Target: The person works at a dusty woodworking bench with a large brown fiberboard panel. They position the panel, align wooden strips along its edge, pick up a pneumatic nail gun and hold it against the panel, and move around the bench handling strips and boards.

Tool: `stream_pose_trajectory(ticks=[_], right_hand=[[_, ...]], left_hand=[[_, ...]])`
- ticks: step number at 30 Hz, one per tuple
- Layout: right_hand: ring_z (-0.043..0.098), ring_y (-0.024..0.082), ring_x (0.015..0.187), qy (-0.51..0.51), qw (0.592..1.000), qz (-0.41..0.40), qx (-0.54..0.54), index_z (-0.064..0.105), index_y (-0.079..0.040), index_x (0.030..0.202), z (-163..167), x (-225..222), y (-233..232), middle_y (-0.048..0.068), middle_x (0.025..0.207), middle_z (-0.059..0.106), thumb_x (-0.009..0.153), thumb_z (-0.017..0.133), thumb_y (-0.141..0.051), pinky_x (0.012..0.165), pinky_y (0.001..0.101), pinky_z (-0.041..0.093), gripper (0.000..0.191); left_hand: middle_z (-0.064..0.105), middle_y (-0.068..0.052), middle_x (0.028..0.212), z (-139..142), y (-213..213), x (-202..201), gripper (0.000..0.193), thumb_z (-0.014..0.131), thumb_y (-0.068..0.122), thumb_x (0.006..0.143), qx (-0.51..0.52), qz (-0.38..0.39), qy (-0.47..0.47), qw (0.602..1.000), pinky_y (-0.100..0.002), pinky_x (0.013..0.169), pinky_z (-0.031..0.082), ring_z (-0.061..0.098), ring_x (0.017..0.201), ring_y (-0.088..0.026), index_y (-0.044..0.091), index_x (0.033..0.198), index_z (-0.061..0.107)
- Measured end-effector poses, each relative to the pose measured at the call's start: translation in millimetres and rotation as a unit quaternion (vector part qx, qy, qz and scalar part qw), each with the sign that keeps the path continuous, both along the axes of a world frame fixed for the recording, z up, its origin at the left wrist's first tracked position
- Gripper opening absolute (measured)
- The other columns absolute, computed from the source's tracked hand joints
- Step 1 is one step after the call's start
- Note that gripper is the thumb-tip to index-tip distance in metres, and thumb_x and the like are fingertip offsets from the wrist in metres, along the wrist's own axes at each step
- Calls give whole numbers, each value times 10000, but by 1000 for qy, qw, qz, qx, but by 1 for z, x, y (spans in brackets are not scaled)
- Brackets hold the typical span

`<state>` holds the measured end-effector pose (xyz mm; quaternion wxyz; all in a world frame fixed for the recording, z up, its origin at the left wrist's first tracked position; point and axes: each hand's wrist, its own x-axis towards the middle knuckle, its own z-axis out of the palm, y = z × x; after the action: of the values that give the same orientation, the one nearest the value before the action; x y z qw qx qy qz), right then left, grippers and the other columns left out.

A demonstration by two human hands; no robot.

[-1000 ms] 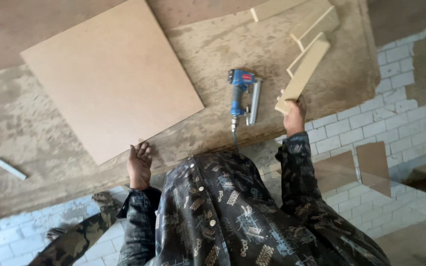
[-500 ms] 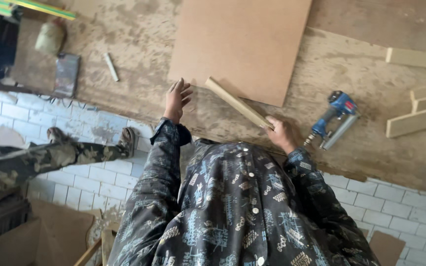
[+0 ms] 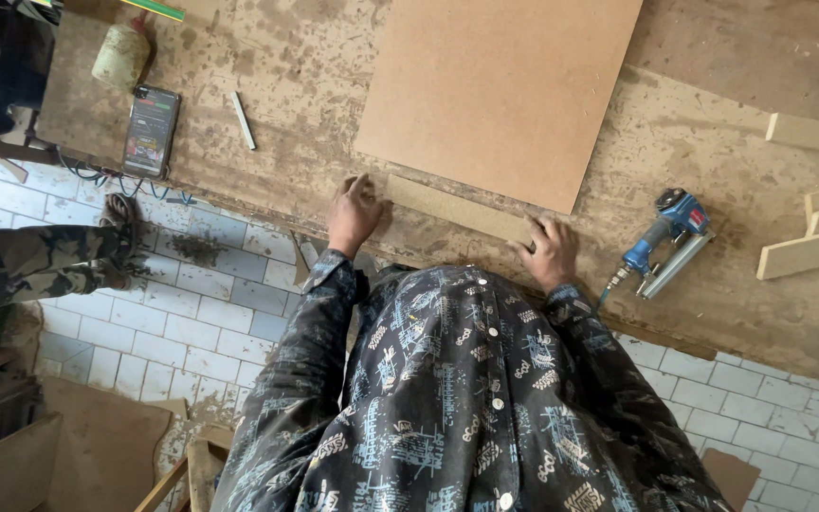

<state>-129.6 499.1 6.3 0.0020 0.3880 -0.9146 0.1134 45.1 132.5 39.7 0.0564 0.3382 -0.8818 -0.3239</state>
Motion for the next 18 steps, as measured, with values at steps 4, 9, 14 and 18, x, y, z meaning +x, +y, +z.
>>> stream_pose_trajectory(ticks=[4, 9, 14, 18], right_hand=[[572, 310, 1217, 33, 996, -76, -34, 666, -127, 1316, -1, -5, -21, 130, 1284, 622, 757, 881, -561, 1033, 487, 458, 740], [553, 371, 1270, 30, 974, -169, -151, 596, -40, 1377, 13, -15, -24, 207, 1369, 597, 805, 910, -434, 1042, 493, 440, 762], [547, 395, 1283, -66, 964, -194, -171, 587, -44, 1425, 22, -22, -17, 197, 1403, 609, 787, 815, -214, 1105, 478, 429, 698], [550, 370, 1291, -62, 971, -160, -168, 636, -46, 1383, 22, -22, -6, 170, 1383, 621, 773, 829, -233, 1117, 473, 445, 666]], left_hand=[[534, -224, 1443, 10, -7, -30, 681, 780, 332, 870, -19, 52, 26, 998, -468, 1073, 453, 539, 1295, -381, 3, 1418, 545], [518, -239, 1439, 21, -21, -57, 664, 803, 286, 866, -87, 65, 46, 993, -495, 1099, 427, 525, 1294, -432, -20, 1404, 562], [632, -230, 1359, 12, -30, -78, 613, 780, 215, 854, 112, 137, 95, 980, -406, 1040, 513, 640, 1224, -347, -18, 1386, 584], [727, -198, 1194, 9, -44, -74, 593, 789, 219, 829, 178, 140, 110, 968, -375, 998, 563, 726, 1121, -325, -22, 1342, 614]])
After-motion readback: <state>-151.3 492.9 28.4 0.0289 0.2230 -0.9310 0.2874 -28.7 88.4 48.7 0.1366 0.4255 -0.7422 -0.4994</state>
